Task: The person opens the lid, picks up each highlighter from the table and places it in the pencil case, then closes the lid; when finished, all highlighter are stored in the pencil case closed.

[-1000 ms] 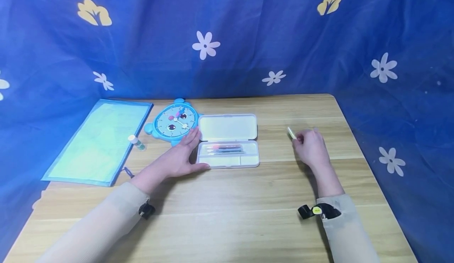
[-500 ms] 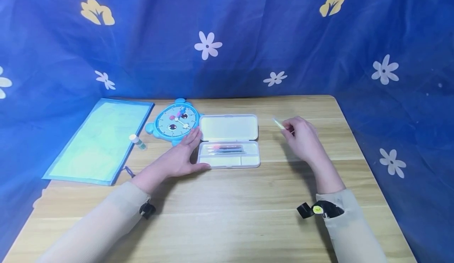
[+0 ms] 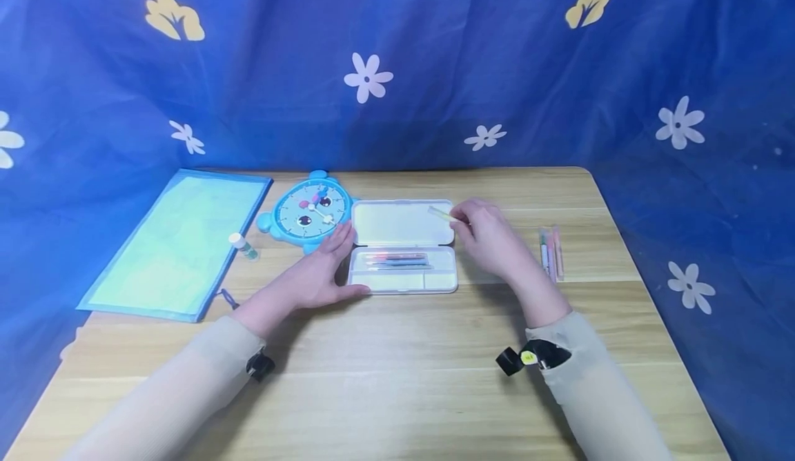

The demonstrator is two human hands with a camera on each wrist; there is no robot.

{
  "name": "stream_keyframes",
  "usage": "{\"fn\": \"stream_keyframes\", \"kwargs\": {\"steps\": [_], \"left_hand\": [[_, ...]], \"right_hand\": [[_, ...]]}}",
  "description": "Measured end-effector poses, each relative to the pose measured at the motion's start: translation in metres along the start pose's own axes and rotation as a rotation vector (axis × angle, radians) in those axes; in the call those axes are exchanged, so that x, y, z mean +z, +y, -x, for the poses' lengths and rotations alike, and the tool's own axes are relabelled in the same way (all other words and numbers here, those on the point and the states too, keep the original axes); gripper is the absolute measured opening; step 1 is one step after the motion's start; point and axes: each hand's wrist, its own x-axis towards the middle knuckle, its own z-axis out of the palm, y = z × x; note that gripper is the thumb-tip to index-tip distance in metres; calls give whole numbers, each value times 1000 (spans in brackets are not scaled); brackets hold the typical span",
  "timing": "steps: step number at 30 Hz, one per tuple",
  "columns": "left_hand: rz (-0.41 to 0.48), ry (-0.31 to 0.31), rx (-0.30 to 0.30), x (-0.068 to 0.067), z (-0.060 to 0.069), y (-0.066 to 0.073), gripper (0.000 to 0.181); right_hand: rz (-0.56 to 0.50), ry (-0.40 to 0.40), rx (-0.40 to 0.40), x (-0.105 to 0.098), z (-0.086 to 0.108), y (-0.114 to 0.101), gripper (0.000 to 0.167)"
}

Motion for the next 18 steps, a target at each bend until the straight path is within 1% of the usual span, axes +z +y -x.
{"fn": "stream_keyframes", "kwargs": {"steps": [4,13,18], "left_hand": [[0,0,3,0,0,-1,127],[7,-12,-6,0,0,-1,127],[11,-8,-7,1,1,0,126]], "right_hand": [[5,-45,-66,15,-9,-8,12],[74,-159,-200,53,-26,-18,12],[109,-194,-266,75,-32,-24,12]]}}
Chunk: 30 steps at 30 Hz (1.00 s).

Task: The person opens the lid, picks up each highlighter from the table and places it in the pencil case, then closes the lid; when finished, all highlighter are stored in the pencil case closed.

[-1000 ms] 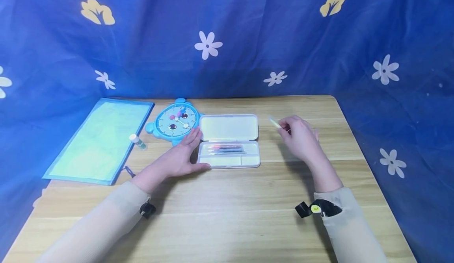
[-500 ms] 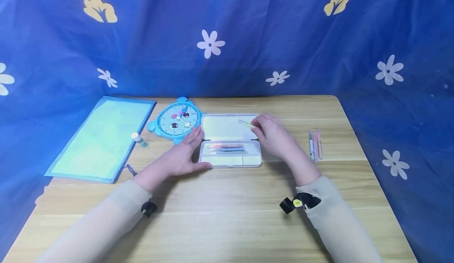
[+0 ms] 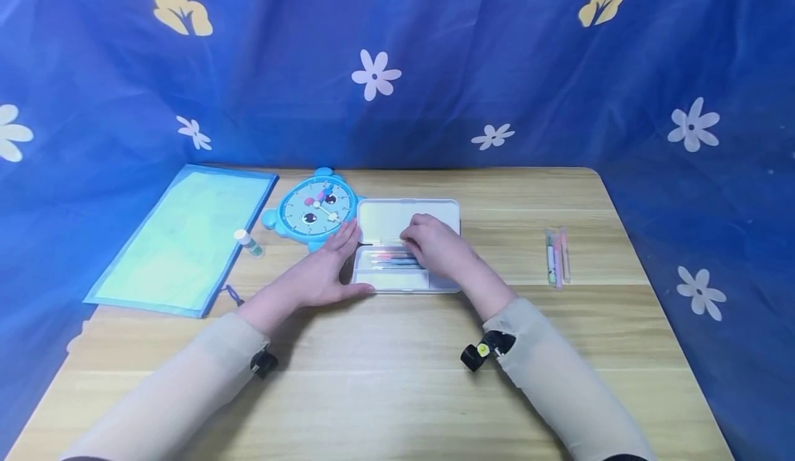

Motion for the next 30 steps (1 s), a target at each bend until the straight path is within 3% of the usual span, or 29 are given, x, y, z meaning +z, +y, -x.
{"fn": "stream_keyframes", "kwargs": {"steps": [8,15,23,30], "left_hand": [[-2,6,10,1,-1,1,125],[-5,-3,-3,2,-1,0,126],[-6,-7,-2,1,0,-1,126],[-9,-3,-5,0,1,0,126]], "right_hand": [[55,-33,-65,24,-8,-3,10],[56,13,-83,35,-10,0,10],[74,31,-93,41,-11,1,15],[115,-10,-94,40,-9,0,19]]}}
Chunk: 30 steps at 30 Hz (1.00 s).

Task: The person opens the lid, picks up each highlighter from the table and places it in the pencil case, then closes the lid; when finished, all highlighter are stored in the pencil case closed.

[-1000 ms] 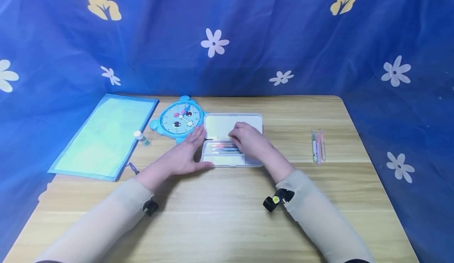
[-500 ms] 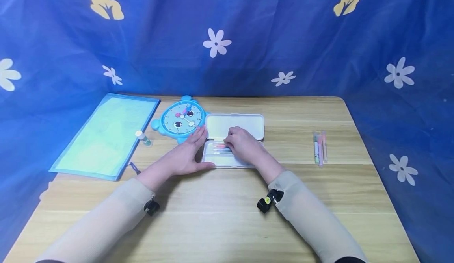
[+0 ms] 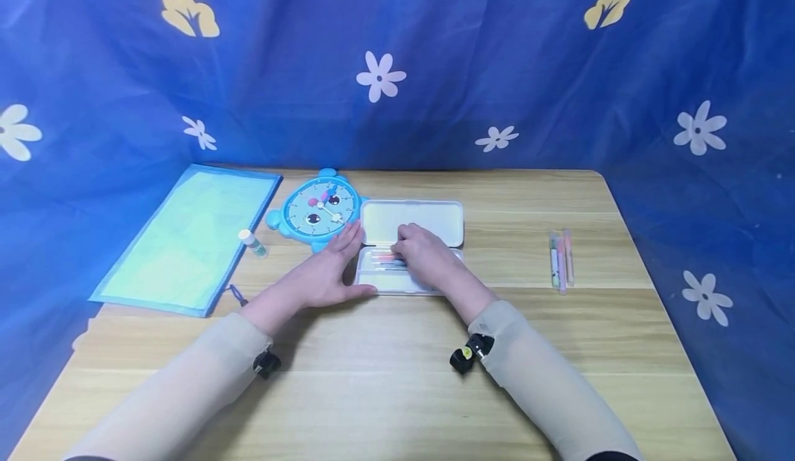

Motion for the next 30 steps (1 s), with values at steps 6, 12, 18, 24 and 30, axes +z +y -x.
{"fn": "stream_keyframes", "kwargs": {"steps": [6,12,18,24,30], "left_hand": [[3,-10,-11,0,0,1,126],[9,-9,-9,0,-1,1,126],[10,-8,-6,0,-2,1,126],[9,-5,-6,0,-3,0,126],[0,-8,-2,1,-3,-1,126]], "right_hand": [[24,-18,-8,0,4,1,19],[-13,-12,54,-2,6,1,22],[-2,-36,83,-5,6,-2,22],[-14,-8,33,-2,4,0,24],[-26,-5,10,1,5,3,24]]}}
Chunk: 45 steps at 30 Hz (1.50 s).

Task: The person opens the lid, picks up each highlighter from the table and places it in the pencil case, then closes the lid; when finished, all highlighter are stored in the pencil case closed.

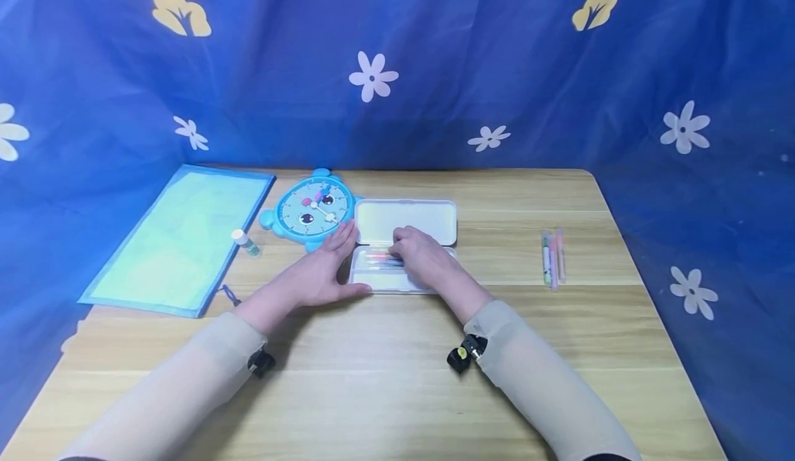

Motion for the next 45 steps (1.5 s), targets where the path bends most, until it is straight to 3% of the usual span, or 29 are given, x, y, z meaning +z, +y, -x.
{"fn": "stream_keyframes", "kwargs": {"steps": [6,12,23,30,39,45], "left_hand": [[10,8,6,0,1,0,126],[12,13,11,1,1,1,125],[-3,9,4,0,0,-1,125],[3,1,0,-1,1,0,126],[-3,4,4,-3,1,1,125],[-4,7,9,-2,1,0,125]], "right_hand": [[-65,-14,76,-2,0,-1,18],[-101,-15,97,-9,3,-1,15],[-196,92,97,-36,22,5,17],[-219,119,191,-62,50,15,22],[-164,256,389,-86,101,38,23],[-170,299,489,-100,132,55,22]]}}
